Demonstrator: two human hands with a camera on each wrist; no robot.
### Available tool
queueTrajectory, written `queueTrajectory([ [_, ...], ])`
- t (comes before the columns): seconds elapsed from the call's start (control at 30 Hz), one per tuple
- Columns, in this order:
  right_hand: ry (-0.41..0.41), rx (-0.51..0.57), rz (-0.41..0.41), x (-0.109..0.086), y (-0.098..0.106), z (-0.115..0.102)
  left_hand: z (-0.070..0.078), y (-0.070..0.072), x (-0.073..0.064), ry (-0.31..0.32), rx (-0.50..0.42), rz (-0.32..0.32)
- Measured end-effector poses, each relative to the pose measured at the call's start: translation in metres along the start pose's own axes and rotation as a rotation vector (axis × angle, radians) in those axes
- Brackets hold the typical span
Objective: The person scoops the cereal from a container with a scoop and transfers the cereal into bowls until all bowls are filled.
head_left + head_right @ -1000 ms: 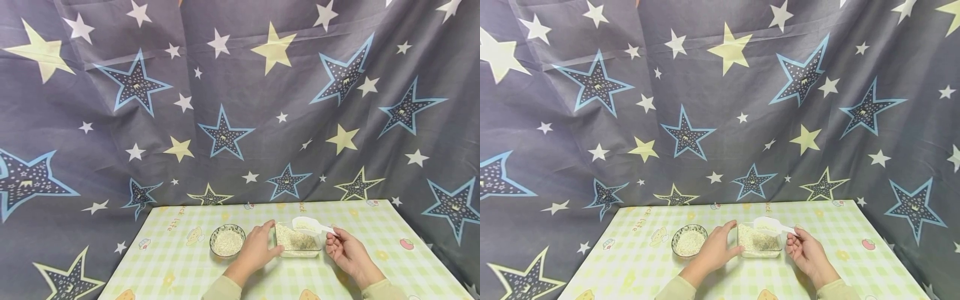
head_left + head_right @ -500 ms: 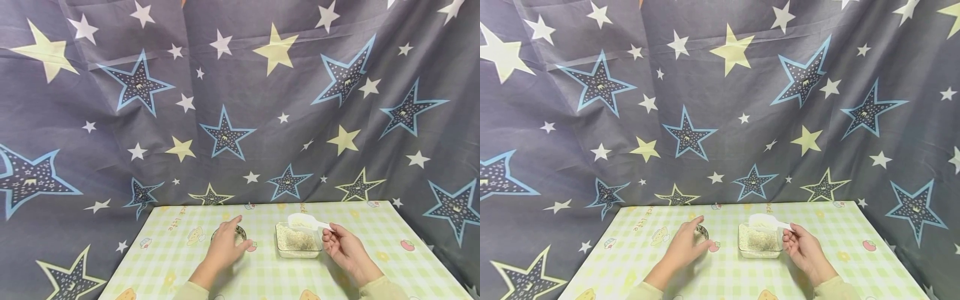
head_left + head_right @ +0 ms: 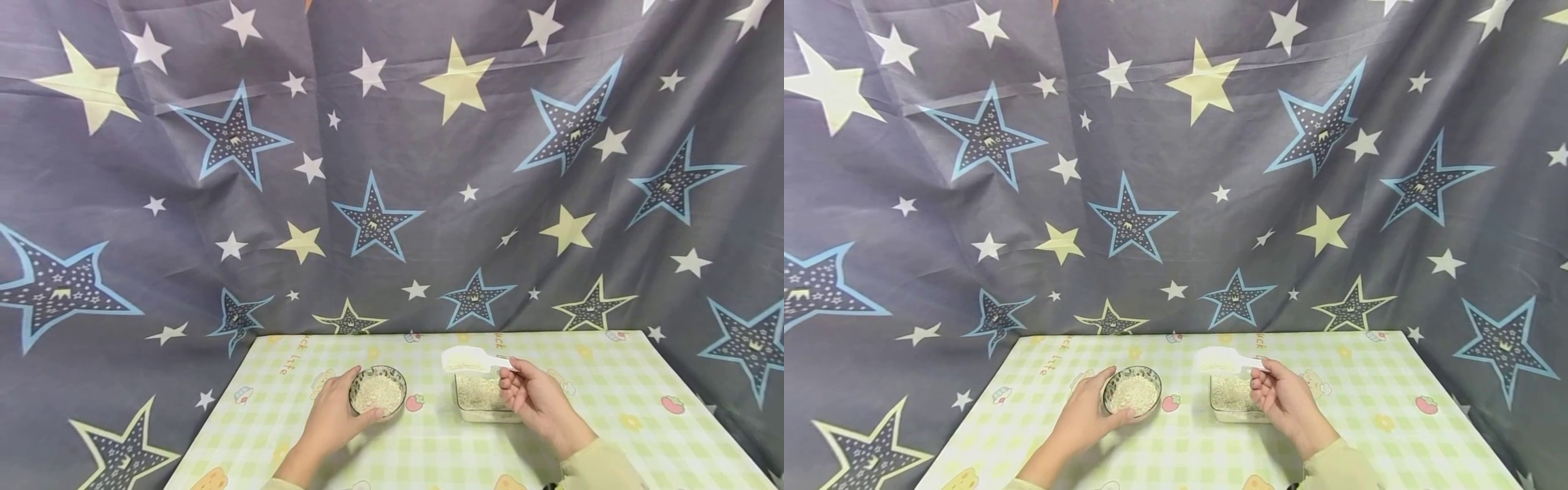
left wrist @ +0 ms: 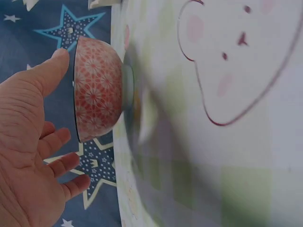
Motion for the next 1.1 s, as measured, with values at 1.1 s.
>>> queueTrajectory([
  [1.1, 0.082, -0.359, 0.070, 0.028, -0.052, 0.044, -0.003, -0.002, -0.001, 0.000, -0.030, -0.007],
])
Point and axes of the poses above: each hand's wrist, its own x-axis towards the middle knuckle, its own y-axis out of the back of the hand, z = x × y, the point moved 9 cm from there along x, towards the middle knuckle, and after that the axes turned 4 degrees about x, right-handed, at the moved point
